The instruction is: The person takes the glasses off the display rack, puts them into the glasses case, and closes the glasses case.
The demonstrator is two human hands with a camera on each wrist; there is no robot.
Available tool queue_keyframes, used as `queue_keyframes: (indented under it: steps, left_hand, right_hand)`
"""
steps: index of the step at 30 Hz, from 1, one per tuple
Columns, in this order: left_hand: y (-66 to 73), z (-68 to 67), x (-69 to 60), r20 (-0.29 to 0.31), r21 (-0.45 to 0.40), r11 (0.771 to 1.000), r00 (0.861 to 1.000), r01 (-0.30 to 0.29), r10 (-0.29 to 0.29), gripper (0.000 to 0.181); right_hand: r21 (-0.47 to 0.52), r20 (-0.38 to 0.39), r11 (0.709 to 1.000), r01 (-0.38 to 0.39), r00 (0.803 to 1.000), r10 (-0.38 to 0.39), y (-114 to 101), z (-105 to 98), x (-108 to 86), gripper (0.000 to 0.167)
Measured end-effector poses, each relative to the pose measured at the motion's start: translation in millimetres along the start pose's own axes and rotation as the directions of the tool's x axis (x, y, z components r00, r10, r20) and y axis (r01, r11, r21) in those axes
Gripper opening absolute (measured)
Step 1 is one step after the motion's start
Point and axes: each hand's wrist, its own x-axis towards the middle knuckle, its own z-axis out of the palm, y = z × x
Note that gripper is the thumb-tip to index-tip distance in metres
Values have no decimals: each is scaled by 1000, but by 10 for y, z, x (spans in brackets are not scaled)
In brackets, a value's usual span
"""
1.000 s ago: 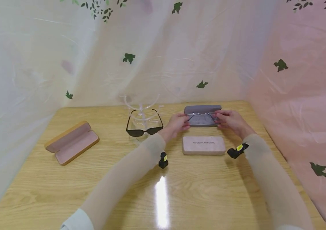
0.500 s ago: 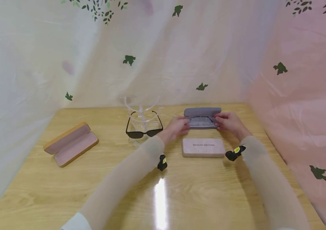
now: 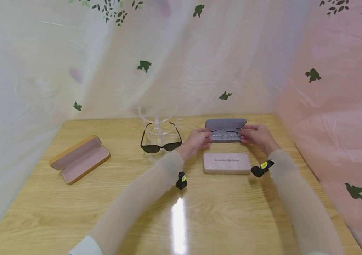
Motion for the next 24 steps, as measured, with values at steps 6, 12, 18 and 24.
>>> queue_keyframes:
  steps: [6,12,18,24]
  left_hand:
    - [-1,7,-17,3,46,999,1000,-5,5,32]
    - [-19,-1,9,11,50,999,1000,-1,0,34]
    - [-29,-6,25,12,43,999,1000,3,-4,37]
    - [-16,19,-5,-3,44,999,1000,10,-10,42]
  right_hand:
    - [260,25,965,-33,999,28,0,-45,-5,58]
    - [323,88,947,-5,996,-25,37,-80,-30,44]
    - [180,31,984,12,999,-18,67,-41,-41,47]
    - [64,-12,997,-36,999,36,41,2,-21,55]
